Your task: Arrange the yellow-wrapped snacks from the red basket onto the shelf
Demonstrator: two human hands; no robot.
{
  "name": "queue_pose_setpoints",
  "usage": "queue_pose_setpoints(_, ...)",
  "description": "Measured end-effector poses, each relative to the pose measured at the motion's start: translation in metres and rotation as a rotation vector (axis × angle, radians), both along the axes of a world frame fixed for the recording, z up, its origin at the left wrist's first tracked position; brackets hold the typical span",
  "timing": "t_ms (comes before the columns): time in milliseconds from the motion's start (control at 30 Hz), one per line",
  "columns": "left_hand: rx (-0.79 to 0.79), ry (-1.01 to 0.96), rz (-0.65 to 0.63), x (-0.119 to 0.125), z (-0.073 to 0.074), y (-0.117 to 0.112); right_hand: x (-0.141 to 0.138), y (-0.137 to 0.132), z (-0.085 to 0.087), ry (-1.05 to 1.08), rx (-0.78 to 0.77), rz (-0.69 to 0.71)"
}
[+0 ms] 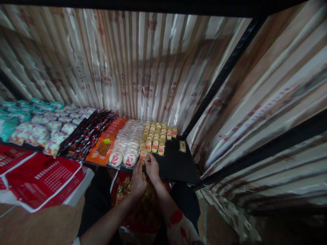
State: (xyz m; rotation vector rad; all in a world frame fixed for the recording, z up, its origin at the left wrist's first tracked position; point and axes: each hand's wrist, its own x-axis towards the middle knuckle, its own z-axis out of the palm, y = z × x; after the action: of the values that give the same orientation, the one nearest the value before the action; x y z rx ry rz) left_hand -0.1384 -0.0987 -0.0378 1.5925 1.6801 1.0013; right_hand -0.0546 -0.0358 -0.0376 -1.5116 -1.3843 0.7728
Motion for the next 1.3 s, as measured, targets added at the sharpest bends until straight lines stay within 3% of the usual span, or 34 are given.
queue_pose_setpoints(267, 0.056, 0.028, -0.025, -0.003, -0.012, 0.008, -0.004, 0.008, -0.005, -0.012, 0.048, 0.004)
queue_pose_setpoints(833, 0.021, -0.156, -0.012, -0.007, -0.003, 0.011, -0.014, 0.002, -0.007, -0.052, 0.047, -0.026)
queue_pose_setpoints(1300, 0.02, -0.166, -0.018, -0.007, -0.013, 0.016, -0.014, 0.003, -0.009, -0.164, 0.042, -0.032)
